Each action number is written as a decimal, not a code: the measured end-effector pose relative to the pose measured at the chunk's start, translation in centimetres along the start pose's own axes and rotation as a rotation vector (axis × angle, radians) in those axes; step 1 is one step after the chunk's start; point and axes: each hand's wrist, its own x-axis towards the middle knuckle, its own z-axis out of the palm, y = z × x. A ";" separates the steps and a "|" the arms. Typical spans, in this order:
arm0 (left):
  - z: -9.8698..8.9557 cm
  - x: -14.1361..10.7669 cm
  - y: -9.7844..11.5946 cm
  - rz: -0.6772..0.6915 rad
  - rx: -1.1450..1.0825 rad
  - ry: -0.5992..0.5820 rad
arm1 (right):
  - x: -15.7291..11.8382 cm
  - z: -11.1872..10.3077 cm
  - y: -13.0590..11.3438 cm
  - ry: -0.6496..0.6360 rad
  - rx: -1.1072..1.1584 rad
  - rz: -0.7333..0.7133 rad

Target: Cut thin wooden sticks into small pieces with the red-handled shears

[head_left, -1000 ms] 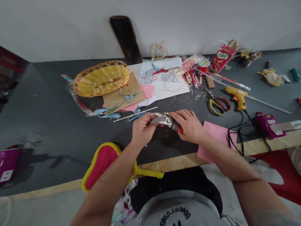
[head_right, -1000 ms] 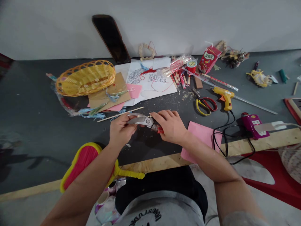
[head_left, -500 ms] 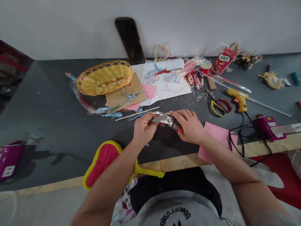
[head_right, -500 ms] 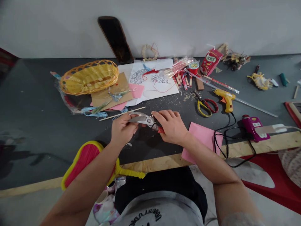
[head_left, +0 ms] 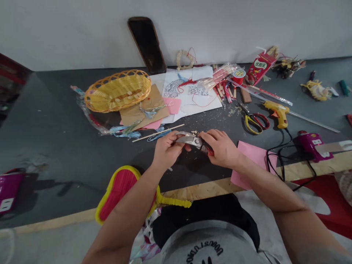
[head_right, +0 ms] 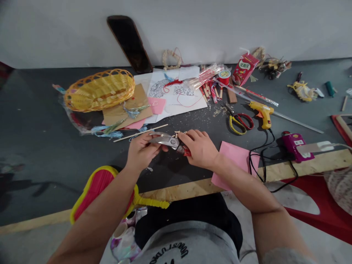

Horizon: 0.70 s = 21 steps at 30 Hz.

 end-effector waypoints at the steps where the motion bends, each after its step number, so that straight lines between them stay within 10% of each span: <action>1: 0.0 0.1 -0.1 0.008 0.006 0.004 | 0.0 0.0 -0.1 -0.003 -0.005 0.009; 11: 0.5 0.1 0.6 0.145 0.148 0.210 | 0.3 0.2 0.3 0.069 -0.036 0.031; 21: 0.4 0.0 0.9 0.001 -0.077 0.037 | 0.1 -0.1 0.7 0.054 -0.001 -0.052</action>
